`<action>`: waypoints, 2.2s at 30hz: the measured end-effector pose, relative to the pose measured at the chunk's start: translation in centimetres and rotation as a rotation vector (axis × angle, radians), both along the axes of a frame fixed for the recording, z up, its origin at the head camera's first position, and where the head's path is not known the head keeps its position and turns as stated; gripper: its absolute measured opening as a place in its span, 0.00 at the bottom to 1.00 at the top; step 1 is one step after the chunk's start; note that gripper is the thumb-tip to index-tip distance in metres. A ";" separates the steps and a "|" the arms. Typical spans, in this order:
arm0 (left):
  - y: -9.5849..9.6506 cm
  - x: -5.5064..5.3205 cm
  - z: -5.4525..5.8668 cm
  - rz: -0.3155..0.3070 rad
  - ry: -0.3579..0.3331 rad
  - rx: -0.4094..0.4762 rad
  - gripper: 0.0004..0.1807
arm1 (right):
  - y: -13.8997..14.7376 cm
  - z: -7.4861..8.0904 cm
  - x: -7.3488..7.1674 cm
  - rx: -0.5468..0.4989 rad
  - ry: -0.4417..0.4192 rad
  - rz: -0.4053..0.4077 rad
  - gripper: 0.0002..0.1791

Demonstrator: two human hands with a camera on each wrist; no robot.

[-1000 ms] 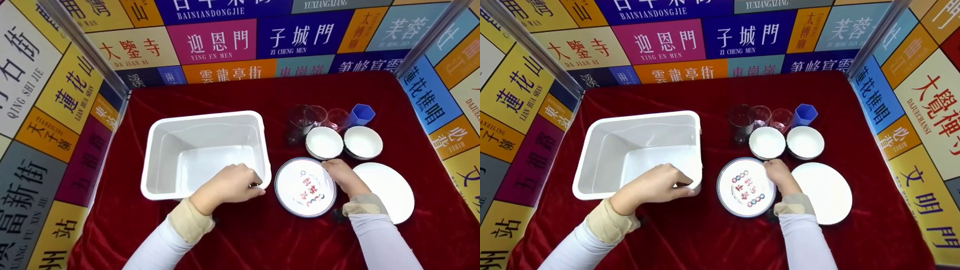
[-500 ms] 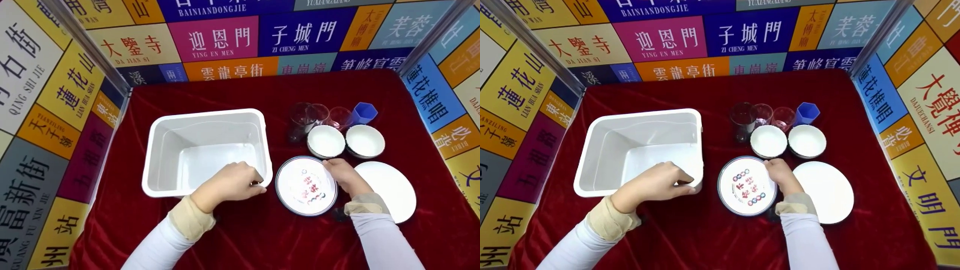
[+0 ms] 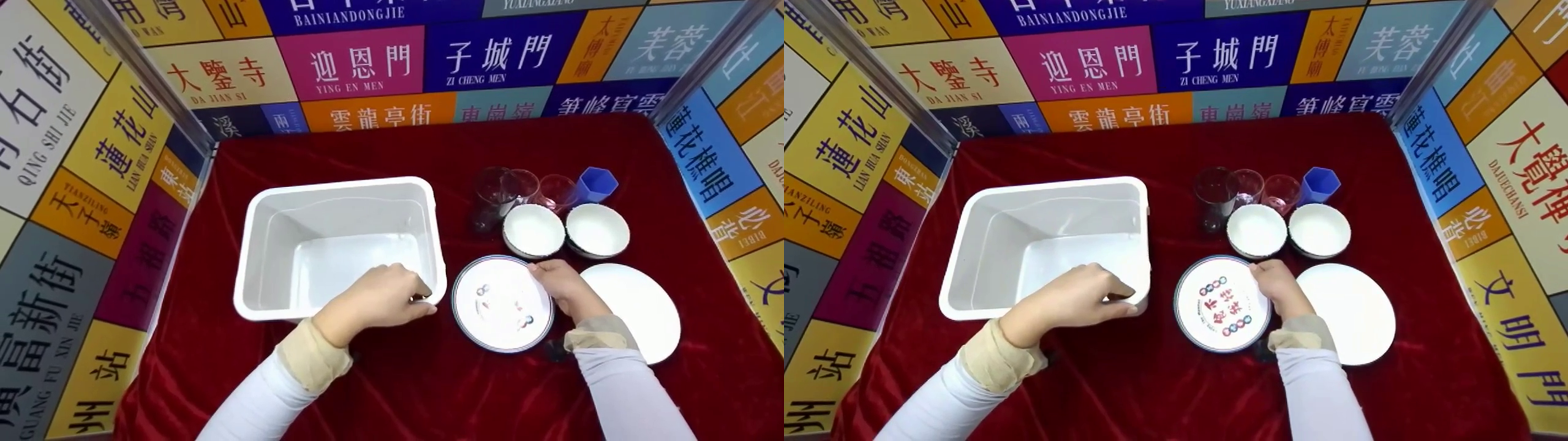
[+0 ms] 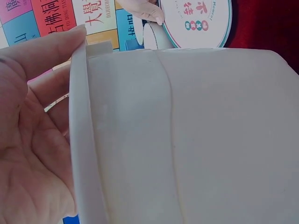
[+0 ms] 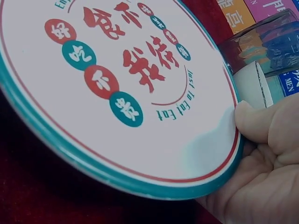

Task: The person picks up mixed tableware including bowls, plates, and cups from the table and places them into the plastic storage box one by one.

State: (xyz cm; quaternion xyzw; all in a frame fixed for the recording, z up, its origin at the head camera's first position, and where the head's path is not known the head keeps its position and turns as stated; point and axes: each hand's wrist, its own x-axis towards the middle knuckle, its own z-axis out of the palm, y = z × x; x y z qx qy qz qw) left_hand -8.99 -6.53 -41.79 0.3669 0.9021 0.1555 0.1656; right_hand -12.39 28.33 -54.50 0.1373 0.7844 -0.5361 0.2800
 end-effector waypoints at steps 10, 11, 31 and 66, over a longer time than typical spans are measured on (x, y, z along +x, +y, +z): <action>-0.1 0.0 0.0 0.046 -0.054 -0.009 0.15 | 0.0 1.0 0.2 -0.017 0.013 -0.017 0.25; -0.1 0.0 0.0 0.053 -0.065 -0.009 0.17 | -0.1 1.1 0.2 -0.022 0.019 -0.017 0.25; -0.4 -0.8 1.0 0.146 -0.099 0.110 0.32 | -0.3 4.8 0.5 -0.065 0.052 0.016 0.26; 0.7 -1.3 0.9 0.412 -0.242 0.344 0.56 | -0.5 12.1 0.8 -0.118 0.126 0.028 0.23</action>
